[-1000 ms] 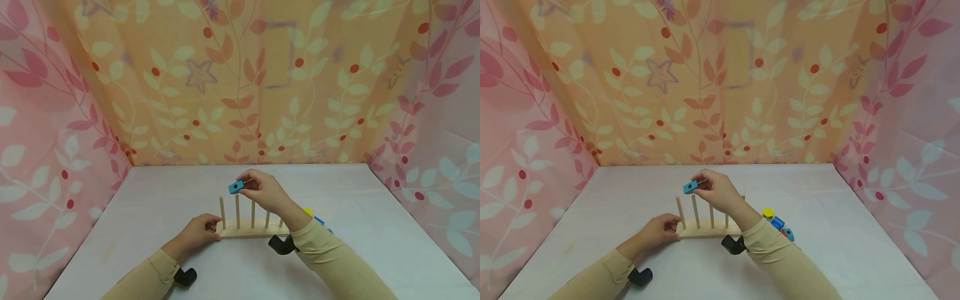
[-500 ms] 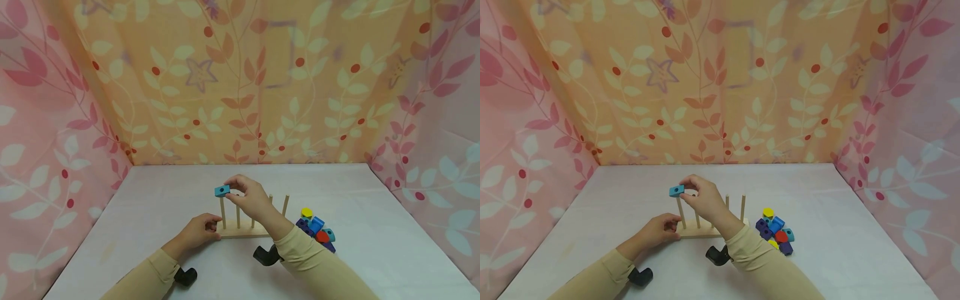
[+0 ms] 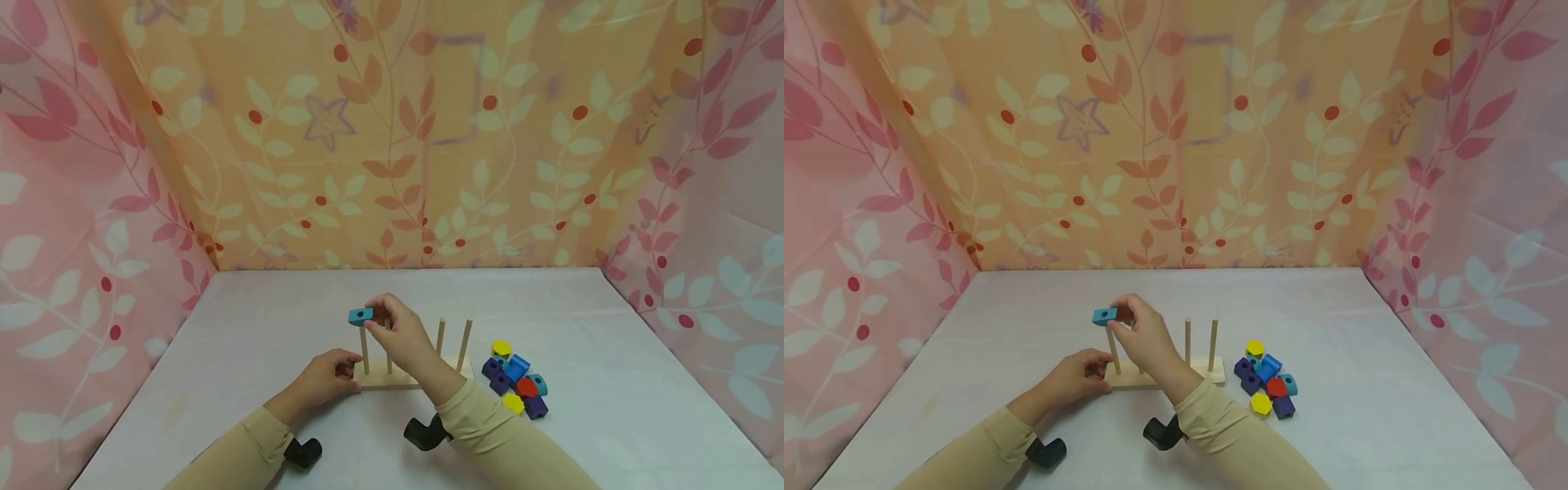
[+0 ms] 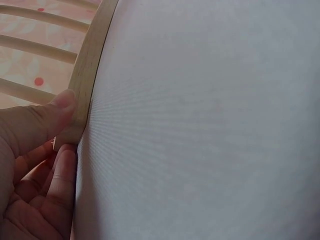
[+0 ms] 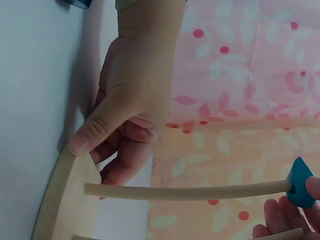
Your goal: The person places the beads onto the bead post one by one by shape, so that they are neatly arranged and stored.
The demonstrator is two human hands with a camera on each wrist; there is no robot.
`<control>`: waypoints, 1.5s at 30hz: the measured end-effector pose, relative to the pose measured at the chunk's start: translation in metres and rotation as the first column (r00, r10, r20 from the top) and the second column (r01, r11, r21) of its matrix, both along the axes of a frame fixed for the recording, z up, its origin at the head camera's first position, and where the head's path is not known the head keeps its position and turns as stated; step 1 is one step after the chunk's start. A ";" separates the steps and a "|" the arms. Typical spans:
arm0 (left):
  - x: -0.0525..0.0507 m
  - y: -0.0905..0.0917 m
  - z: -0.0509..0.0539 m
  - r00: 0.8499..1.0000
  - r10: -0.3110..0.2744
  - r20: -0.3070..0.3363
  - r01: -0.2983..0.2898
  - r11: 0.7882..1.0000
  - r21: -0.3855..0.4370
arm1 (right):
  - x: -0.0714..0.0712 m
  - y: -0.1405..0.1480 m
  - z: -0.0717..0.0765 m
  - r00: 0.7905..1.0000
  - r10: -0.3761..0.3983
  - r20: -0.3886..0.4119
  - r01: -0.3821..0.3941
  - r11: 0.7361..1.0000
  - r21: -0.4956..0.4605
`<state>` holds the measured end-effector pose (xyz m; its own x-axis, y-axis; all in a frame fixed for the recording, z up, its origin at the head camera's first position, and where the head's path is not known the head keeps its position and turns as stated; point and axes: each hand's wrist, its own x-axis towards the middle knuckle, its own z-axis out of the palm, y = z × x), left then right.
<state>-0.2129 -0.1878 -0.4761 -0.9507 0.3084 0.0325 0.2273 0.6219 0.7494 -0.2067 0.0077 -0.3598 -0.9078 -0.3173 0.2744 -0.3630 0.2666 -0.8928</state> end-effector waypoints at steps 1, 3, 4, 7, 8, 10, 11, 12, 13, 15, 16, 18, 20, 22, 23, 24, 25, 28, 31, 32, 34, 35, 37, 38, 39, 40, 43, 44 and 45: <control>0.000 0.000 0.000 1.000 0.004 0.003 -0.004 1.000 -0.002 | 0.000 -0.001 -0.002 1.000 -0.003 0.007 0.003 1.000 -0.004; 0.001 0.000 -0.001 1.000 0.008 0.009 -0.008 1.000 -0.008 | 0.000 -0.002 -0.006 1.000 -0.007 0.012 0.008 1.000 -0.018; 0.001 0.000 -0.001 1.000 0.010 0.010 -0.010 1.000 -0.009 | 0.001 -0.002 -0.008 1.000 -0.010 0.016 0.010 1.000 -0.025; 0.001 0.001 -0.001 1.000 0.008 0.014 -0.008 1.000 -0.008 | 0.001 -0.004 -0.014 0.999 -0.013 0.033 0.015 0.999 -0.052; 0.001 0.001 -0.001 1.000 0.009 0.016 -0.008 1.000 -0.009 | 0.001 -0.004 -0.016 0.999 -0.016 0.037 0.018 0.998 -0.060; 0.001 0.001 -0.001 1.000 0.012 0.016 -0.012 1.000 -0.005 | 0.001 -0.005 -0.019 0.999 -0.022 0.047 0.025 0.997 -0.077; 0.001 0.001 -0.001 1.000 0.011 0.013 -0.011 1.000 -0.007 | 0.001 -0.006 -0.021 0.998 -0.026 0.052 0.030 0.996 -0.084; 0.001 0.001 -0.001 1.000 0.013 0.012 -0.013 1.000 -0.010 | 0.000 -0.006 -0.022 0.998 -0.028 0.057 0.034 0.995 -0.095; 0.001 0.001 -0.001 1.000 0.013 0.007 -0.013 1.000 -0.012 | 0.000 -0.006 -0.024 0.998 -0.030 0.063 0.037 0.994 -0.106; 0.001 0.001 -0.001 1.000 0.011 -0.004 -0.011 1.000 -0.015 | 0.000 -0.007 -0.027 0.996 -0.033 0.080 0.043 0.991 -0.129; 0.001 0.001 -0.001 1.000 0.009 -0.010 -0.009 1.000 -0.016 | -0.001 -0.008 -0.029 0.995 -0.033 0.095 0.046 0.989 -0.139; 0.001 0.001 -0.001 1.000 0.004 -0.018 -0.004 1.000 -0.020 | -0.001 -0.008 -0.033 0.992 -0.030 0.124 0.049 0.986 -0.160; 0.002 0.001 -0.001 1.000 0.000 -0.027 0.000 1.000 -0.016 | 0.000 -0.008 -0.035 0.988 -0.023 0.150 0.049 0.983 -0.176; 0.003 0.001 -0.001 1.000 -0.004 -0.025 0.004 1.000 -0.014 | 0.004 -0.008 -0.034 0.987 -0.016 0.163 0.047 0.981 -0.186; 0.003 0.000 -0.001 1.000 -0.005 -0.022 0.005 1.000 -0.014 | 0.006 -0.008 -0.032 0.987 -0.013 0.163 0.045 0.981 -0.190; 0.004 0.000 -0.001 1.000 -0.004 -0.018 0.004 1.000 -0.012 | 0.009 -0.008 -0.030 0.987 -0.010 0.163 0.042 0.980 -0.193; 0.004 0.000 -0.001 1.000 -0.005 -0.016 0.005 1.000 -0.011 | 0.012 -0.008 -0.027 0.986 -0.008 0.164 0.040 0.980 -0.195; 0.004 -0.001 -0.001 1.000 -0.006 -0.007 0.006 1.000 -0.013 | 0.019 -0.008 -0.023 0.989 -0.011 0.148 0.040 0.981 -0.191; 0.004 -0.001 0.000 1.000 -0.012 -0.014 0.012 1.000 -0.010 | 0.013 -0.008 -0.041 0.986 -0.025 0.162 0.054 0.983 -0.176; 0.004 -0.001 0.000 1.000 -0.013 -0.016 0.013 1.000 -0.006 | 0.010 -0.008 -0.048 0.985 -0.031 0.168 0.059 0.984 -0.170; 0.004 -0.001 0.000 1.000 -0.016 -0.020 0.016 1.000 0.001 | 0.005 -0.009 -0.062 0.981 -0.040 0.188 0.070 0.986 -0.154; 0.004 -0.001 -0.001 1.000 -0.016 -0.023 0.016 1.000 0.004 | 0.002 -0.009 -0.068 0.979 -0.045 0.197 0.075 0.986 -0.147; 0.004 -0.001 -0.001 1.000 -0.014 -0.028 0.015 1.000 0.008 | 0.002 -0.009 -0.074 0.978 -0.048 0.203 0.077 0.987 -0.140; 0.004 -0.002 -0.001 0.999 -0.014 -0.029 0.014 1.000 0.009 | 0.001 -0.009 -0.077 0.978 -0.053 0.202 0.080 0.989 -0.128; 0.003 -0.002 -0.001 0.999 -0.012 -0.031 0.012 1.000 0.008 | 0.001 -0.009 -0.080 0.978 -0.056 0.200 0.081 0.989 -0.121; 0.003 -0.002 -0.001 0.999 -0.011 -0.033 0.011 1.000 0.009 | 0.000 -0.009 -0.082 0.977 -0.060 0.205 0.084 0.990 -0.111; 0.003 -0.002 -0.002 0.999 -0.010 -0.035 0.010 1.000 0.014 | -0.001 -0.010 -0.090 0.974 -0.071 0.217 0.089 0.993 -0.076; 0.003 -0.001 -0.002 0.999 -0.010 -0.036 0.011 1.000 0.020 | -0.001 -0.010 -0.091 0.972 -0.079 0.222 0.095 0.994 -0.059; 0.003 -0.001 -0.002 0.999 -0.011 -0.037 0.012 1.000 0.025 | -0.001 -0.010 -0.093 0.970 -0.087 0.228 0.100 0.994 -0.047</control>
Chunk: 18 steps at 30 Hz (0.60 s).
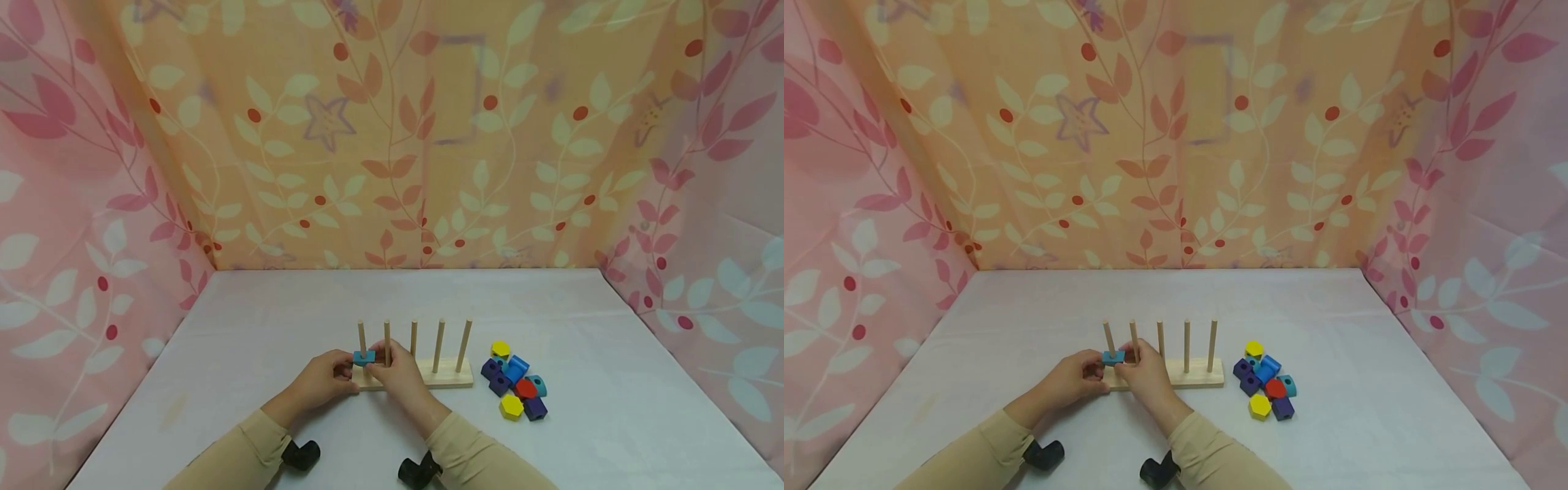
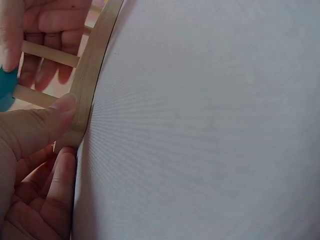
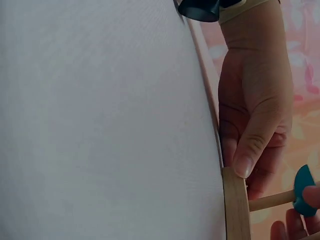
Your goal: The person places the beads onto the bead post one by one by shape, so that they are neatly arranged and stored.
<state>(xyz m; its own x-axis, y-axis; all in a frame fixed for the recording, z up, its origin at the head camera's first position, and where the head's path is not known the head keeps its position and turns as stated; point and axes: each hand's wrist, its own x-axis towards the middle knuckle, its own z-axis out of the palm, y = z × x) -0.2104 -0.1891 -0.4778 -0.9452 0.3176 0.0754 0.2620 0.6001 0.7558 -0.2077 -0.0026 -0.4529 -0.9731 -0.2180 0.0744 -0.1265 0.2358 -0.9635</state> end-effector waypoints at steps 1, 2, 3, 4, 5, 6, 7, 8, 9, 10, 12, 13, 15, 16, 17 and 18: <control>0.000 0.000 0.000 1.000 -0.002 -0.001 0.002 1.000 0.007 | 0.000 0.000 -0.001 1.000 -0.007 0.006 0.007 1.000 0.016; 0.000 0.000 0.000 1.000 -0.004 -0.002 0.004 1.000 0.014 | 0.000 0.000 -0.002 1.000 -0.015 0.003 0.015 0.999 0.030; 0.000 0.000 0.000 1.000 -0.005 -0.003 0.005 1.000 0.019 | 0.000 0.000 -0.003 1.000 -0.023 -0.001 0.023 0.999 0.045; -0.001 0.000 0.000 1.000 -0.006 -0.004 0.006 1.000 0.022 | 0.001 -0.001 -0.003 1.000 -0.029 -0.009 0.029 0.998 0.060; -0.001 0.000 0.000 1.000 -0.005 -0.006 0.005 1.000 0.023 | 0.001 -0.001 -0.003 0.999 -0.035 -0.014 0.036 0.997 0.074; -0.001 0.000 0.000 1.000 -0.005 -0.006 0.005 1.000 0.024 | 0.001 -0.001 -0.003 0.999 -0.037 -0.023 0.039 0.996 0.083; -0.001 0.000 -0.001 1.000 -0.004 -0.009 0.005 1.000 0.024 | 0.001 -0.001 -0.003 0.999 -0.039 -0.033 0.042 0.995 0.094; -0.001 0.000 -0.001 1.000 -0.004 -0.011 0.004 1.000 0.024 | 0.002 -0.001 -0.002 0.998 -0.039 -0.043 0.043 0.994 0.104; -0.001 0.000 -0.001 1.000 -0.003 -0.015 0.003 1.000 0.019 | 0.002 -0.001 -0.002 0.998 -0.039 -0.049 0.044 0.992 0.116; -0.001 0.000 -0.002 1.000 -0.004 -0.020 0.004 1.000 0.016 | 0.002 -0.001 -0.002 0.998 -0.037 -0.059 0.045 0.991 0.127; -0.002 0.000 -0.003 1.000 -0.006 -0.028 0.006 1.000 0.012 | 0.003 -0.001 -0.002 0.997 -0.038 -0.072 0.048 0.988 0.149; -0.002 0.000 -0.003 0.999 -0.006 -0.031 0.006 1.000 0.010 | 0.003 -0.001 -0.002 0.996 -0.039 -0.077 0.050 0.986 0.157; -0.002 0.000 -0.003 0.999 -0.005 -0.037 0.005 1.000 0.006 | 0.004 -0.001 -0.001 0.995 -0.038 -0.089 0.053 0.984 0.173; -0.002 0.000 -0.003 0.999 -0.004 -0.036 0.004 1.000 0.005 | 0.004 -0.001 0.000 0.995 -0.038 -0.093 0.054 0.983 0.176; -0.002 0.000 -0.004 0.999 -0.002 -0.034 0.003 1.000 0.003 | 0.005 -0.001 0.000 0.995 -0.039 -0.093 0.055 0.982 0.181; -0.002 0.000 -0.003 0.999 -0.001 -0.033 0.001 1.000 0.004 | 0.005 -0.001 0.000 0.994 -0.037 -0.099 0.054 0.982 0.182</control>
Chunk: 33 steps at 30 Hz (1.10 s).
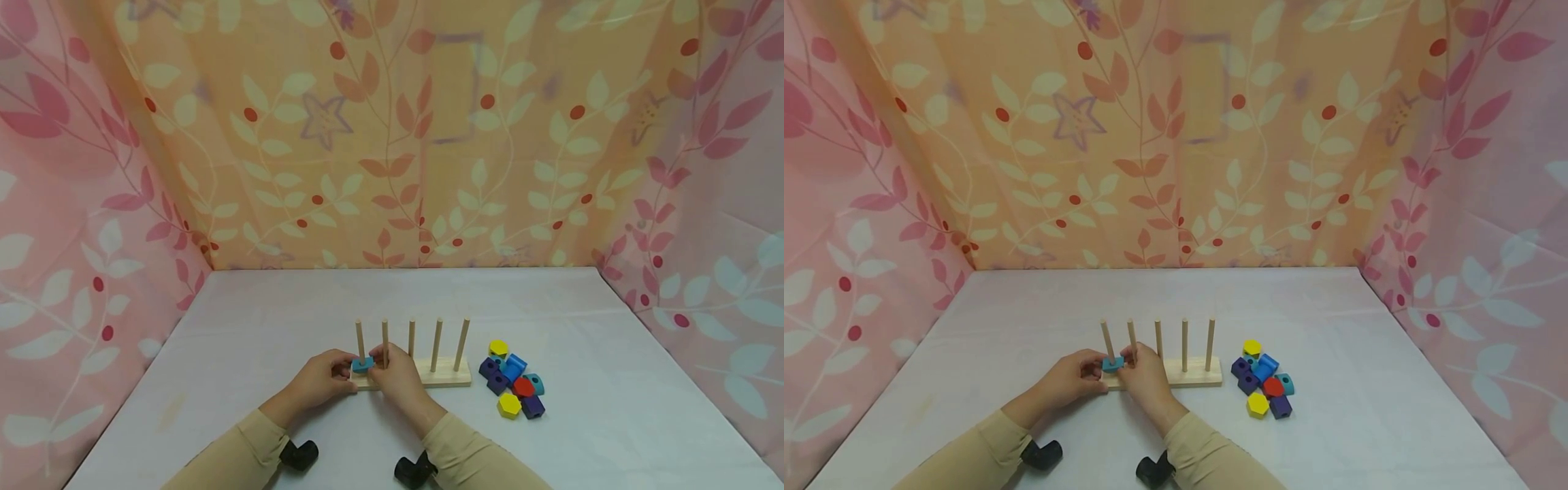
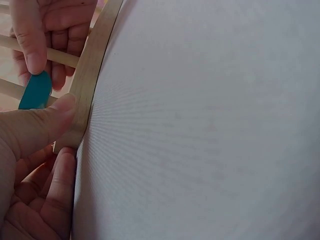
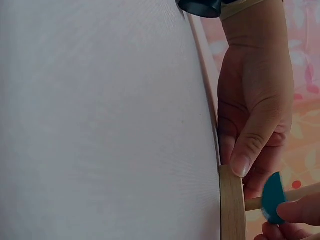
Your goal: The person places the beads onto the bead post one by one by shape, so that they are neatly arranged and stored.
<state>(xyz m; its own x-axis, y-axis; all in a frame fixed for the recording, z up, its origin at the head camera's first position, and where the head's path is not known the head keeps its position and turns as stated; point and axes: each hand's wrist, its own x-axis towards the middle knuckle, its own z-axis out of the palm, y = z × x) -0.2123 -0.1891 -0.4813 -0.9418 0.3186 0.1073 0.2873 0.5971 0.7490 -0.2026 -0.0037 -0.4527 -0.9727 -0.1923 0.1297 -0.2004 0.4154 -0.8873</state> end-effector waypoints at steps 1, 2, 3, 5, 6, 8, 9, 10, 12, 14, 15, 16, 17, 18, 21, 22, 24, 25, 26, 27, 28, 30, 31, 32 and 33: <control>0.000 0.000 0.000 1.000 0.002 0.002 -0.002 1.000 0.000 | 0.000 0.000 0.000 1.000 0.002 0.000 -0.002 1.000 0.001; 0.001 0.000 0.001 1.000 0.003 0.002 -0.003 1.000 0.000 | 0.000 0.000 0.000 1.000 0.001 -0.001 -0.001 1.000 0.004; 0.001 0.000 0.001 1.000 0.003 0.003 -0.003 1.000 0.000 | 0.001 0.000 0.000 1.000 0.000 0.001 0.000 1.000 0.005; 0.001 0.001 0.002 1.000 0.003 0.003 -0.003 1.000 0.000 | 0.001 0.000 0.000 1.000 0.000 -0.001 0.000 1.000 0.007; 0.001 0.001 0.002 1.000 -0.001 -0.002 0.001 1.000 0.001 | 0.001 0.000 0.000 1.000 0.000 -0.001 0.000 1.000 0.009; 0.001 0.001 0.003 1.000 -0.002 -0.001 0.002 1.000 -0.003 | 0.000 0.000 0.000 1.000 -0.005 0.002 0.005 1.000 0.014; 0.001 0.001 0.003 1.000 -0.003 0.001 0.003 1.000 -0.005 | 0.000 0.000 -0.001 1.000 -0.005 -0.001 0.005 1.000 0.019; 0.001 0.001 0.003 1.000 -0.002 0.004 0.002 1.000 -0.006 | 0.000 0.000 -0.001 1.000 -0.007 -0.005 0.007 1.000 0.025; 0.001 0.001 0.003 1.000 -0.001 0.012 0.001 1.000 -0.007 | -0.001 0.000 -0.001 1.000 -0.012 -0.007 0.013 0.999 0.036; 0.001 0.001 0.003 1.000 0.004 0.022 -0.004 1.000 -0.005 | -0.001 0.000 -0.002 1.000 -0.016 -0.017 0.016 0.998 0.052; 0.001 0.001 0.003 1.000 0.006 0.024 -0.005 1.000 -0.004 | -0.001 0.000 -0.002 1.000 -0.017 -0.019 0.019 0.998 0.059; 0.001 0.001 0.003 1.000 0.006 0.024 -0.005 1.000 -0.004 | -0.001 0.000 -0.002 1.000 -0.019 -0.022 0.020 0.998 0.064; 0.001 0.001 0.004 1.000 0.006 0.024 -0.005 1.000 -0.004 | -0.001 0.001 -0.002 1.000 -0.019 -0.023 0.021 0.997 0.070; 0.001 0.001 0.004 1.000 0.005 0.024 -0.005 1.000 -0.001 | -0.001 0.001 -0.002 1.000 -0.019 -0.023 0.021 0.997 0.077; 0.001 0.001 0.005 1.000 0.003 0.021 -0.003 1.000 0.001 | -0.001 0.000 -0.002 1.000 -0.017 -0.024 0.020 0.995 0.099; 0.001 0.001 0.005 1.000 0.003 0.022 -0.003 1.000 0.001 | -0.001 0.000 -0.001 1.000 -0.016 -0.024 0.019 0.994 0.107; 0.001 0.001 0.005 1.000 0.004 0.024 -0.004 1.000 0.002 | -0.001 0.000 0.000 1.000 -0.015 -0.019 0.017 0.993 0.115; 0.001 0.001 0.005 1.000 0.004 0.024 -0.004 1.000 0.002 | -0.001 0.001 0.000 1.000 -0.013 -0.018 0.015 0.993 0.119; 0.001 0.001 0.005 1.000 0.004 0.024 -0.004 1.000 0.000 | 0.000 0.001 0.001 1.000 -0.010 -0.015 0.012 0.993 0.119; 0.001 0.001 0.004 1.000 0.005 0.025 -0.005 1.000 0.000 | 0.000 0.001 0.001 1.000 -0.009 -0.013 0.011 0.993 0.120; 0.001 0.001 0.004 1.000 0.005 0.028 -0.005 1.000 0.002 | 0.000 0.001 0.001 1.000 -0.009 -0.009 0.010 0.993 0.120; 0.001 0.001 0.003 0.999 0.006 0.031 -0.006 1.000 0.005 | 0.000 0.001 0.001 1.000 -0.004 -0.008 0.005 0.993 0.121; 0.001 0.001 0.003 0.999 0.007 0.032 -0.008 1.000 0.005 | 0.000 0.001 0.002 1.000 -0.003 -0.011 0.004 0.992 0.124; 0.000 0.001 0.003 0.999 0.009 0.033 -0.009 1.000 0.005 | 0.000 0.002 0.002 1.000 -0.001 -0.013 0.003 0.992 0.125; 0.000 0.001 0.003 0.999 0.011 0.034 -0.011 1.000 0.002 | 0.000 0.002 0.002 1.000 0.000 -0.015 0.002 0.992 0.127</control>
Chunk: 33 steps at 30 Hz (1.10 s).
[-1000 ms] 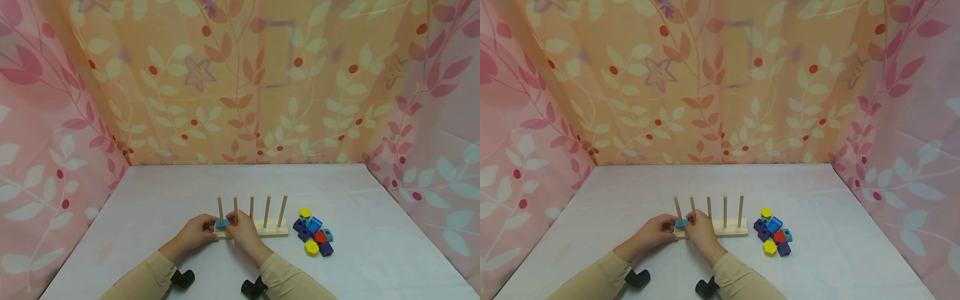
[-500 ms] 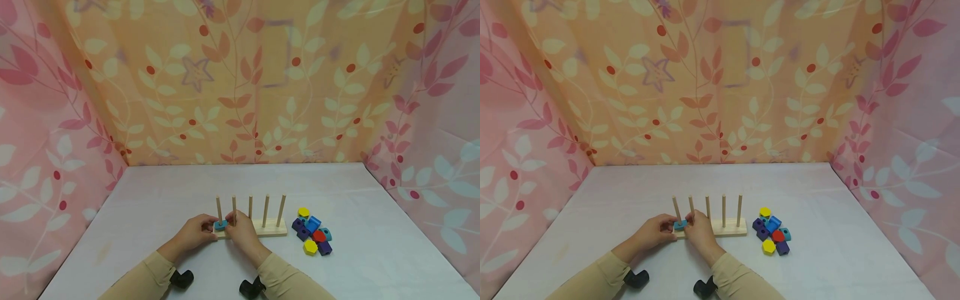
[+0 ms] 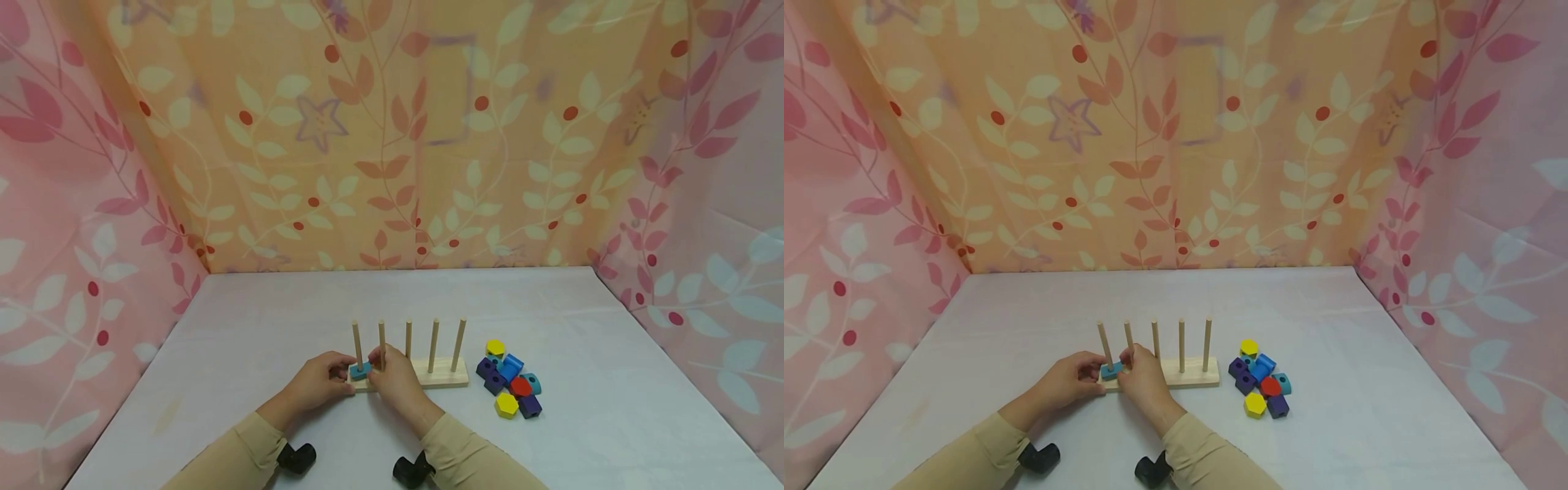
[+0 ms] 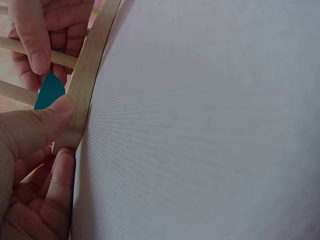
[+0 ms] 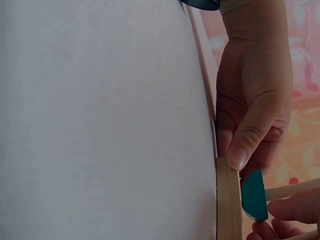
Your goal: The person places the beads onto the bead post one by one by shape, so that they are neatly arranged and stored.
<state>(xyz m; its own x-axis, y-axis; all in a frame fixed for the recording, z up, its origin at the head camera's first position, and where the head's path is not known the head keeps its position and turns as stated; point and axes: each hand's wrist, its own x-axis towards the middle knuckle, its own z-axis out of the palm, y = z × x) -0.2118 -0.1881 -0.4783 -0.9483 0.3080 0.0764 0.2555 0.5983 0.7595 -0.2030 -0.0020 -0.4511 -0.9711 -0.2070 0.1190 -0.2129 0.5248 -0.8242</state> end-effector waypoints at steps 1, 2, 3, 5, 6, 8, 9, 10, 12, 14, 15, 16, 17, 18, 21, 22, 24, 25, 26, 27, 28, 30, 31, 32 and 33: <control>0.000 0.000 0.000 1.000 0.000 -0.002 0.000 1.000 -0.004 | 0.000 0.000 0.000 1.000 0.002 -0.002 -0.002 1.000 0.002; 0.000 0.000 0.000 1.000 0.001 -0.004 -0.001 1.000 -0.007 | 0.000 0.001 0.000 1.000 0.006 -0.004 -0.006 1.000 0.001; 0.000 0.000 0.000 1.000 0.000 -0.005 0.000 1.000 -0.010 | 0.000 0.001 0.001 1.000 0.011 -0.005 -0.011 1.000 -0.002; 0.000 0.000 0.000 1.000 -0.001 -0.003 0.001 1.000 -0.009 | 0.000 0.002 0.001 1.000 0.019 -0.005 -0.019 1.000 -0.001; 0.000 0.000 0.000 1.000 -0.002 0.000 0.002 1.000 -0.008 | 0.000 0.002 0.001 1.000 0.025 -0.004 -0.025 1.000 -0.003; 0.000 0.000 0.000 1.000 -0.001 0.008 0.001 1.000 0.000 | 0.000 0.003 0.002 0.999 0.038 -0.005 -0.038 0.999 -0.004; 0.000 -0.001 0.000 1.000 -0.001 0.010 0.001 1.000 0.003 | 0.000 0.003 0.003 0.999 0.044 -0.002 -0.044 0.999 -0.009; -0.001 -0.001 0.000 1.000 -0.001 0.010 0.001 1.000 0.005 | 0.000 0.004 0.003 0.999 0.051 0.000 -0.051 0.999 -0.013; 0.000 -0.001 0.000 1.000 -0.001 0.006 0.001 1.000 -0.001 | 0.001 0.006 0.004 0.998 0.067 0.012 -0.067 0.997 -0.030; 0.000 0.000 0.001 1.000 -0.001 -0.001 0.001 1.000 -0.009 | 0.002 0.008 0.004 0.996 0.086 0.027 -0.085 0.995 -0.043; 0.000 0.000 0.001 1.000 -0.002 -0.004 0.002 1.000 -0.014 | 0.002 0.009 0.005 0.995 0.095 0.036 -0.093 0.995 -0.048; 0.000 0.000 0.001 1.000 -0.003 -0.006 0.003 1.000 -0.018 | 0.003 0.011 0.006 0.994 0.105 0.040 -0.103 0.993 -0.052; 0.001 0.000 0.001 1.000 -0.004 -0.007 0.004 1.000 -0.022 | 0.004 0.013 0.008 0.993 0.114 0.045 -0.111 0.992 -0.056; 0.001 0.000 0.001 1.000 -0.004 -0.009 0.004 1.000 -0.025 | 0.006 0.014 0.010 0.991 0.122 0.045 -0.120 0.991 -0.057; 0.001 0.001 0.001 1.000 -0.002 -0.005 0.002 1.000 -0.026 | 0.009 0.020 0.018 0.989 0.140 0.050 -0.135 0.987 -0.083; 0.001 0.001 0.001 1.000 0.000 -0.004 0.000 1.000 -0.024 | 0.010 0.021 0.021 0.988 0.147 0.051 -0.141 0.985 -0.102; 0.000 0.001 0.000 1.000 0.004 -0.004 -0.004 1.000 -0.024 | 0.011 0.024 0.026 0.986 0.158 0.048 -0.151 0.980 -0.131; 0.000 0.001 0.000 1.000 0.006 -0.002 -0.006 1.000 -0.022 | 0.012 0.025 0.030 0.985 0.165 0.047 -0.156 0.976 -0.150; 0.000 0.001 0.000 1.000 0.006 -0.001 -0.007 1.000 -0.022 | 0.012 0.026 0.032 0.984 0.173 0.039 -0.164 0.972 -0.167; 0.000 0.001 0.000 1.000 0.008 -0.002 -0.008 1.000 -0.022 | 0.012 0.027 0.036 0.983 0.180 0.032 -0.171 0.968 -0.185; 0.000 0.001 0.000 1.000 0.010 -0.003 -0.010 1.000 -0.022 | 0.013 0.027 0.039 0.982 0.188 0.024 -0.180 0.963 -0.201; 0.000 0.001 0.000 1.000 0.010 -0.003 -0.010 1.000 -0.019 | 0.014 0.028 0.046 0.980 0.200 0.006 -0.193 0.955 -0.225; 0.000 0.001 0.000 1.000 0.010 -0.003 -0.010 1.000 -0.018 | 0.015 0.029 0.050 0.979 0.203 -0.001 -0.197 0.951 -0.238; 0.000 0.001 0.000 1.000 0.011 -0.003 -0.011 1.000 -0.016 | 0.016 0.029 0.054 0.979 0.205 -0.006 -0.200 0.947 -0.251; 0.001 0.002 0.001 1.000 0.011 -0.006 -0.011 1.000 -0.016 | 0.017 0.030 0.057 0.978 0.207 -0.011 -0.202 0.943 -0.263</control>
